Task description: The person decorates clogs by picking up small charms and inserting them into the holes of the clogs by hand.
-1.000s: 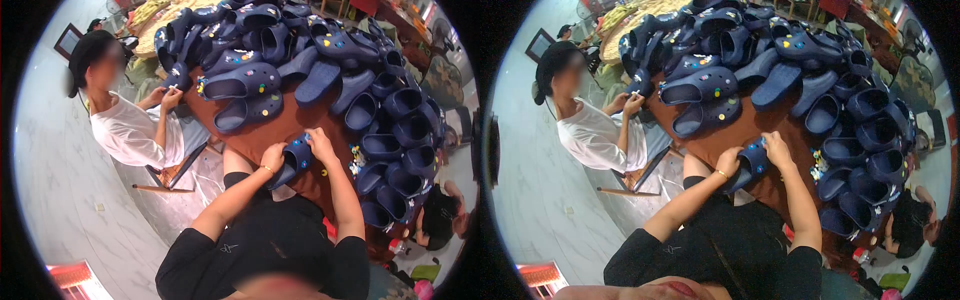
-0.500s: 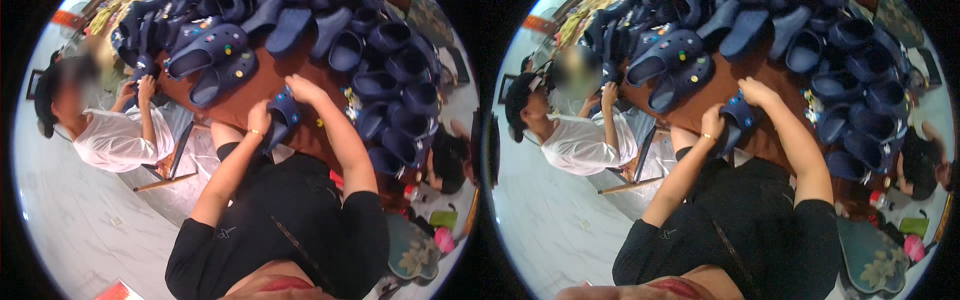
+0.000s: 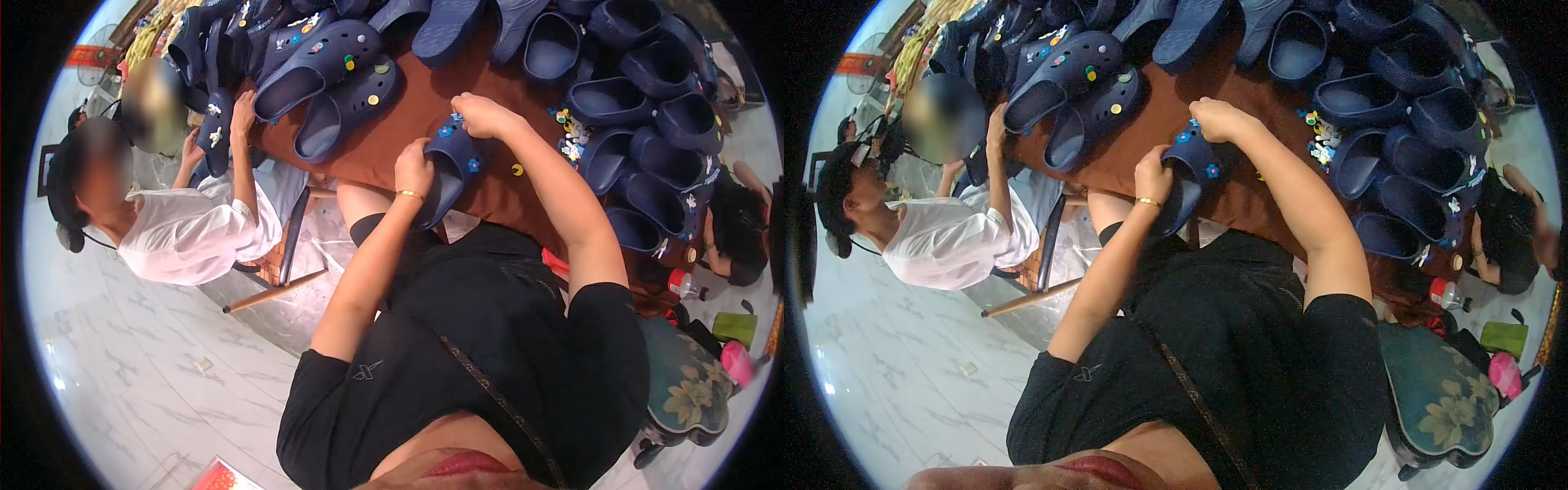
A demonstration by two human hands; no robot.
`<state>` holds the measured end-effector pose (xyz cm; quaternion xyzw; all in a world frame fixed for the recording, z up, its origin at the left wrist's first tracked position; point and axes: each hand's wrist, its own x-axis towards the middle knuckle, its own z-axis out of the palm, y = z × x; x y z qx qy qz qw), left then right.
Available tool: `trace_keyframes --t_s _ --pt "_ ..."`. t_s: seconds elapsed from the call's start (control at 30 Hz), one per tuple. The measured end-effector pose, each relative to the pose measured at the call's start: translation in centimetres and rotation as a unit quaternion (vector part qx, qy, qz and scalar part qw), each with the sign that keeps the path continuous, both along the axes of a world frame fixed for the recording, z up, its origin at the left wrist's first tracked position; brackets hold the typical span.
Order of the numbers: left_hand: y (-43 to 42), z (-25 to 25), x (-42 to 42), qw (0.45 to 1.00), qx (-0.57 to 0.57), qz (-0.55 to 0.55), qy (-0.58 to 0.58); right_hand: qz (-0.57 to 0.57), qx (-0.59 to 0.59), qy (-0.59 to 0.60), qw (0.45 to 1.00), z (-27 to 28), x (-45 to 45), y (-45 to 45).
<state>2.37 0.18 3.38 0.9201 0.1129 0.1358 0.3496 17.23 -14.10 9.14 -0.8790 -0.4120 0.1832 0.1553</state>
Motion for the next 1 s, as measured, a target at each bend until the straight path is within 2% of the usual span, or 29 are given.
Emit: trace_keyframes --t_s 0.13,0.23,0.37,0.4,0.47,0.53,0.63,0.73,0.8,0.87,0.9,0.93,1.0 --pt "0.1 -0.2 0.0 1.000 0.012 -0.014 -0.010 0.000 -0.008 -0.026 1.000 -0.2 -0.1 0.1" --pt "-0.1 0.3 -0.1 1.000 -0.011 -0.007 0.005 0.054 -0.026 -0.036 0.998 0.1 -0.2 -0.4" --pt "0.0 -0.3 0.0 1.000 0.005 -0.008 -0.002 0.012 0.071 -0.006 0.997 -0.1 -1.6 -2.9" --pt "0.0 -0.4 0.0 1.000 0.003 -0.003 0.000 -0.020 0.124 0.021 0.992 0.4 -2.4 -4.0" --pt "0.0 -0.2 0.0 1.000 0.000 0.002 -0.001 -0.223 0.069 -0.028 0.972 0.6 -3.4 -6.0" --pt "-0.1 0.1 -0.2 1.000 -0.001 -0.001 -0.005 -0.373 0.016 -0.085 0.924 -0.7 -2.1 -8.6" --pt "-0.1 0.0 -0.1 1.000 0.007 -0.006 -0.009 -0.401 -0.104 -0.217 0.884 -0.4 -2.2 -10.8" --pt "-0.3 0.2 -0.3 1.000 0.005 -0.007 0.000 -0.296 -0.017 -0.230 0.927 0.2 -2.5 -8.7" --pt "-0.1 -0.1 -0.4 1.000 0.019 -0.013 -0.021 -0.157 0.182 -0.192 0.951 -1.6 -2.2 -6.1" --pt "0.4 -1.2 0.1 0.998 0.027 -0.017 -0.045 -0.025 0.267 -0.138 0.953 -0.6 -3.0 -2.6" --pt "0.4 -1.5 -0.1 0.999 0.018 -0.014 -0.040 0.012 0.266 -0.080 0.961 -0.2 -3.2 -1.4" --pt "0.3 -1.0 -0.5 1.000 0.006 -0.009 -0.023 0.045 0.211 -0.046 0.975 0.6 -3.3 -0.3" --pt "0.0 0.2 -0.2 1.000 -0.013 -0.003 -0.012 0.084 0.043 -0.021 0.995 1.1 -2.8 1.1"
